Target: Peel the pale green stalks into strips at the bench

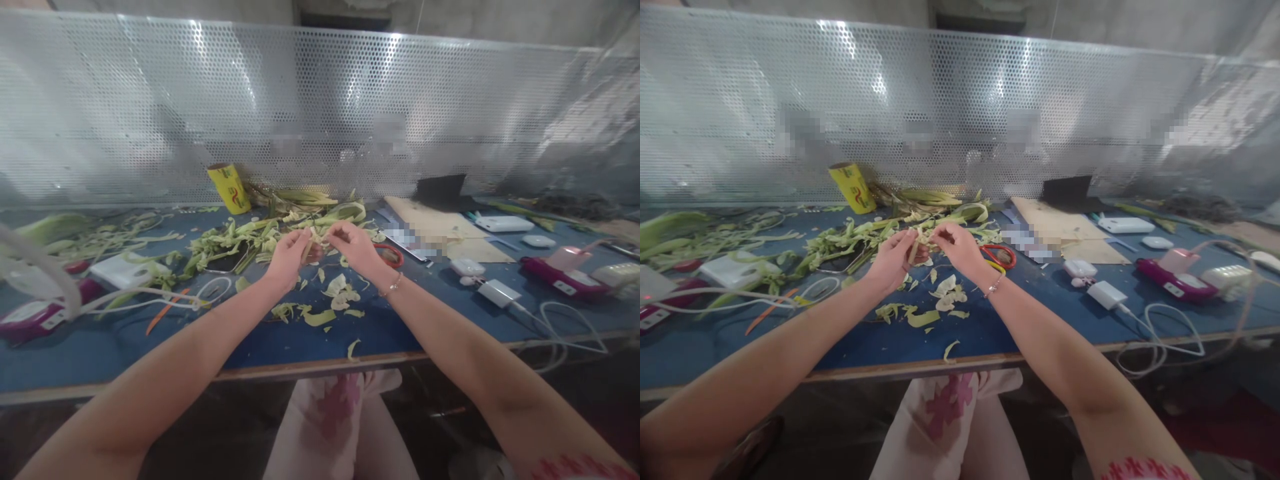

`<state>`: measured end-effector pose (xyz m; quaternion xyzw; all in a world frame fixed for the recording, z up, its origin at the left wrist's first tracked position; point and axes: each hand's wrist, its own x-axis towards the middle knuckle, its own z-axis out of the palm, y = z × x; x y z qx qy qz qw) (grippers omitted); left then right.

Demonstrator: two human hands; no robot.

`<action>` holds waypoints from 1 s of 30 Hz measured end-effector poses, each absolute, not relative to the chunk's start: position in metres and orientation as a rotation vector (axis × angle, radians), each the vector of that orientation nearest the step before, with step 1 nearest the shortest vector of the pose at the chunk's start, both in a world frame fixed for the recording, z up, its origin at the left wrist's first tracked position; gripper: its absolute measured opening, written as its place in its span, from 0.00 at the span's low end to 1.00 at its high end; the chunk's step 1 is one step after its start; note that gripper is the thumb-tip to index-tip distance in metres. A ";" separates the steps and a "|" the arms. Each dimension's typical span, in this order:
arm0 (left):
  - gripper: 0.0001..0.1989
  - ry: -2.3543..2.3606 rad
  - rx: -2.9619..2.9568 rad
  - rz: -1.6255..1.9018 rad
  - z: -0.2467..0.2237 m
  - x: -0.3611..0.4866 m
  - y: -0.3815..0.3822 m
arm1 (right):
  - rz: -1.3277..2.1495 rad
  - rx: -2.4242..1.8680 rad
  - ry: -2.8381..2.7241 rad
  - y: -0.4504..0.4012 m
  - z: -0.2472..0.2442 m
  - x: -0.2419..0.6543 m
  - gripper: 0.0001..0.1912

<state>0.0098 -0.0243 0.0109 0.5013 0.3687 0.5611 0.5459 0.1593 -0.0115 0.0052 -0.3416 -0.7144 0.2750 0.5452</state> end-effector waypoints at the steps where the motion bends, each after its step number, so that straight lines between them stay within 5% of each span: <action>1: 0.17 0.903 1.182 1.338 0.011 0.010 -0.024 | 0.604 -0.813 -1.741 -0.013 0.005 0.159 0.07; 12: 0.05 1.107 1.470 1.332 0.012 0.002 -0.020 | 0.357 -0.789 -1.970 -0.022 0.009 0.157 0.06; 30: 0.11 0.973 1.512 1.469 0.003 0.004 -0.013 | 0.617 -0.733 -1.911 -0.028 0.013 0.159 0.14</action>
